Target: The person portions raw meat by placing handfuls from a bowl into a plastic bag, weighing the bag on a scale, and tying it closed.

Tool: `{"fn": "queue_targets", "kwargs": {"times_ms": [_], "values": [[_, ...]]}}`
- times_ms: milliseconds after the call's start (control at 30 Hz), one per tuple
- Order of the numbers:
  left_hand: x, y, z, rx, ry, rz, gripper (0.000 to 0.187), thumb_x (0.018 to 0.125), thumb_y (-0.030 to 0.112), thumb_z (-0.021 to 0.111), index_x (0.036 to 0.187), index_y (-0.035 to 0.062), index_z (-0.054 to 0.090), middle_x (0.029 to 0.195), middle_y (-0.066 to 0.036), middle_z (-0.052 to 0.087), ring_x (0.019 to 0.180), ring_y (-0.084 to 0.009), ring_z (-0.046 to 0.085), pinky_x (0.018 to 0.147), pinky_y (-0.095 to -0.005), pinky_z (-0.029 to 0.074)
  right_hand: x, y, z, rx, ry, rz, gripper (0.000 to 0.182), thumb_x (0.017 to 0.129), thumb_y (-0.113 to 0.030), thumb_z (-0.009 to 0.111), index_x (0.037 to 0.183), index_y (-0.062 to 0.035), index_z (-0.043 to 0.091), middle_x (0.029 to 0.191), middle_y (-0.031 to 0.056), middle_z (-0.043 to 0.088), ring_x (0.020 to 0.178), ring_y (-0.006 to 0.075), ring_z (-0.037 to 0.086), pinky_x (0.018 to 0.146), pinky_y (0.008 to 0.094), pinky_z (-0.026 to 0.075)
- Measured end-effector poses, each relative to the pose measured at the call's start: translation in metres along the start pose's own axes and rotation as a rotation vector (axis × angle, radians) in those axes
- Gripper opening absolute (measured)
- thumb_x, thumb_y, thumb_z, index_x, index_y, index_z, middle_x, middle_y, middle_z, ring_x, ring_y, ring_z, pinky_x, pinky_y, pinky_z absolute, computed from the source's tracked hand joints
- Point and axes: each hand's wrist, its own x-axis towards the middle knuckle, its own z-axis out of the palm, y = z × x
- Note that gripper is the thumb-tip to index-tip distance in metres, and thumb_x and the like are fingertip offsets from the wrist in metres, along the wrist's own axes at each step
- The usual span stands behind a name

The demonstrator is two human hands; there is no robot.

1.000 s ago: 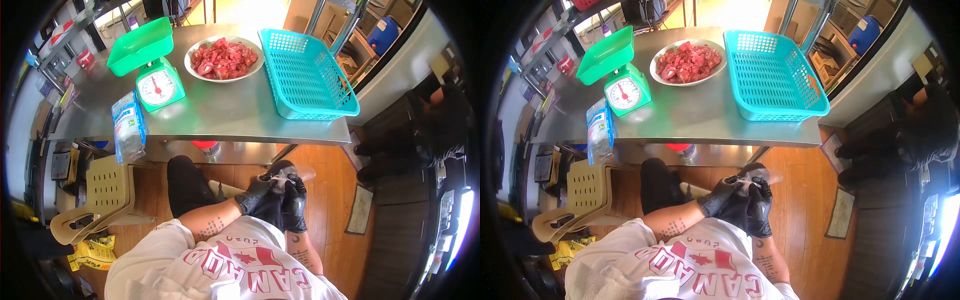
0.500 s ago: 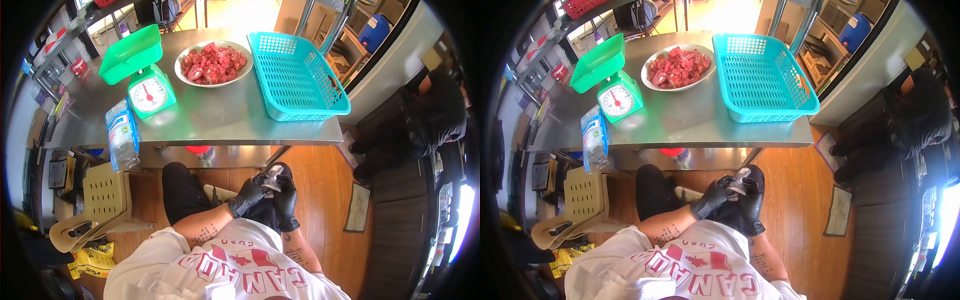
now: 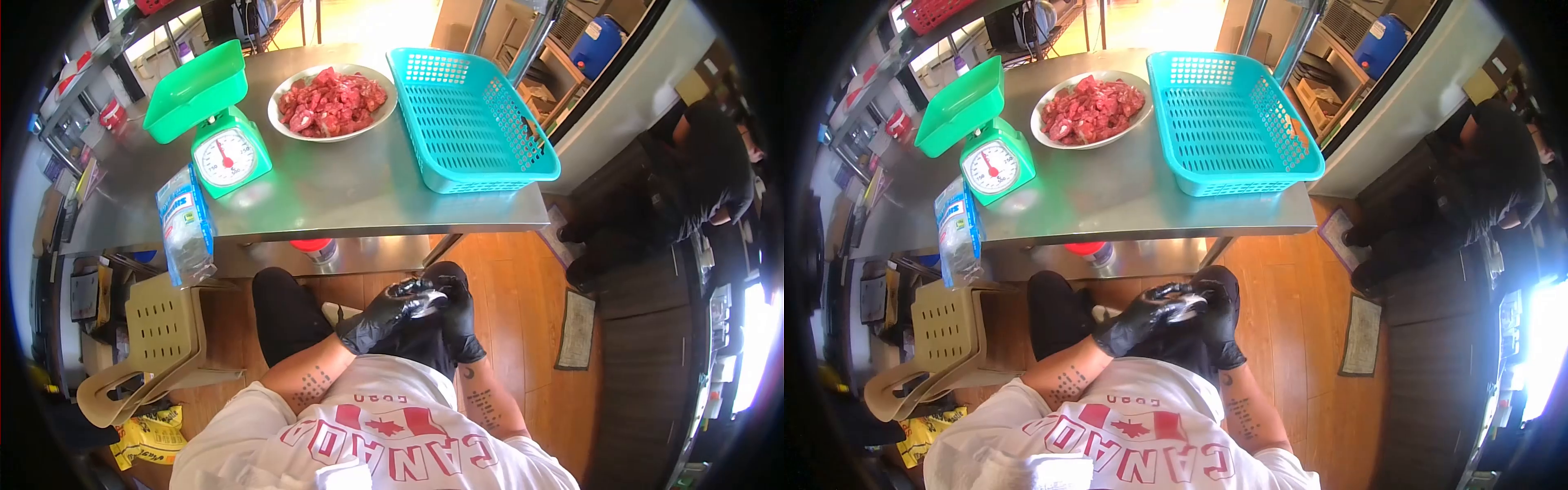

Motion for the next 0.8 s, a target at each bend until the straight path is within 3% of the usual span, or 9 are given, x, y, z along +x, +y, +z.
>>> {"fn": "queue_targets", "kwargs": {"times_ms": [133, 333, 400, 467, 533, 567, 633, 733, 800], "values": [[-0.001, -0.017, -0.012, 0.47, -0.036, 0.283, 0.034, 0.086, 0.004, 0.059, 0.118, -0.0044, 0.052, 0.111, -0.011, 0.06, 0.1, -0.0162, 0.058, 0.087, -0.0275, 0.05, -0.005, -0.001, 0.002, 0.246, -0.068, 0.142, 0.033, 0.079, 0.009, 0.054, 0.11, -0.0025, 0.055, 0.106, 0.0089, 0.059, 0.095, 0.0162, 0.056, 0.083, 0.0285, 0.046], [0.012, -0.033, -0.044, 0.292, 0.326, 0.217, 0.032, 0.081, 0.004, 0.065, 0.111, -0.0012, 0.056, 0.094, -0.008, 0.065, 0.087, -0.0152, 0.061, 0.08, -0.0268, 0.051, -0.015, -0.028, 0.023, 0.486, -0.163, 0.297, 0.028, 0.084, 0.002, 0.055, 0.112, -0.003, 0.055, 0.105, 0.0087, 0.058, 0.097, 0.0166, 0.056, 0.084, 0.0286, 0.048], [0.01, -0.033, -0.046, 0.126, 0.225, 0.365, 0.033, 0.082, 0.005, 0.063, 0.114, -0.0016, 0.055, 0.098, -0.01, 0.065, 0.088, -0.0181, 0.063, 0.08, -0.0275, 0.052, -0.013, -0.047, 0.029, 0.309, -0.23, 0.25, 0.031, 0.083, 0.001, 0.057, 0.113, -0.0033, 0.055, 0.106, 0.008, 0.058, 0.098, 0.0169, 0.056, 0.084, 0.0293, 0.048], [-0.01, -0.006, -0.025, 0.098, 0.113, 0.263, 0.037, 0.084, 0.007, 0.062, 0.118, -0.0033, 0.051, 0.106, -0.013, 0.062, 0.092, -0.019, 0.061, 0.082, -0.0285, 0.051, -0.012, -0.038, 0.03, 0.133, -0.312, 0.213, 0.033, 0.082, 0.0, 0.06, 0.114, -0.0036, 0.054, 0.107, 0.0073, 0.058, 0.098, 0.0172, 0.056, 0.085, 0.03, 0.048], [-0.011, -0.009, -0.028, 0.067, 0.002, 0.18, 0.042, 0.085, 0.01, 0.06, 0.122, -0.005, 0.047, 0.114, -0.017, 0.058, 0.097, -0.0198, 0.06, 0.085, -0.0296, 0.05, 0.002, -0.007, 0.013, 0.408, -0.225, 0.298, 0.036, 0.079, 0.0, 0.061, 0.114, -0.0031, 0.055, 0.108, 0.0065, 0.058, 0.1, 0.0181, 0.056, 0.086, 0.0303, 0.047], [0.004, -0.033, -0.05, 0.31, -0.137, 0.363, 0.046, 0.087, 0.014, 0.059, 0.126, -0.0054, 0.043, 0.119, -0.02, 0.054, 0.102, -0.0209, 0.058, 0.086, -0.0303, 0.049, 0.005, -0.007, 0.01, 0.614, -0.234, 0.328, 0.038, 0.077, 0.003, 0.061, 0.114, -0.0027, 0.055, 0.109, 0.0081, 0.059, 0.104, 0.0205, 0.056, 0.088, 0.0316, 0.047], [-0.042, 0.034, 0.014, 0.12, -0.235, 0.144, 0.054, 0.094, 0.024, 0.049, 0.136, -0.0056, 0.031, 0.129, -0.022, 0.047, 0.115, -0.0227, 0.05, 0.094, -0.0326, 0.044, 0.004, -0.016, 0.008, 0.666, -0.319, 0.434, 0.04, 0.075, 0.003, 0.06, 0.114, -0.0027, 0.055, 0.111, 0.0105, 0.059, 0.105, 0.0236, 0.056, 0.091, 0.034, 0.045], [-0.036, 0.007, -0.026, 0.462, -0.233, 0.312, 0.043, 0.096, 0.015, 0.041, 0.134, -0.0041, 0.036, 0.13, -0.016, 0.047, 0.118, -0.0214, 0.048, 0.1, -0.0338, 0.039, -0.004, -0.019, 0.015, 0.729, -0.362, 0.518, 0.036, 0.077, -0.003, 0.058, 0.113, -0.0025, 0.054, 0.115, 0.013, 0.059, 0.107, 0.0266, 0.056, 0.096, 0.0378, 0.042], [-0.045, 0.016, -0.027, 0.858, -0.193, 0.427, 0.039, 0.096, 0.01, 0.039, 0.133, -0.0024, 0.038, 0.131, -0.014, 0.047, 0.12, -0.0213, 0.046, 0.103, -0.0334, 0.036, -0.009, -0.008, 0.006, -0.528, -0.399, -0.526, 0.035, 0.083, -0.013, 0.058, 0.117, -0.0058, 0.054, 0.122, 0.0119, 0.055, 0.113, 0.0247, 0.052, 0.099, 0.0356, 0.039]]}}
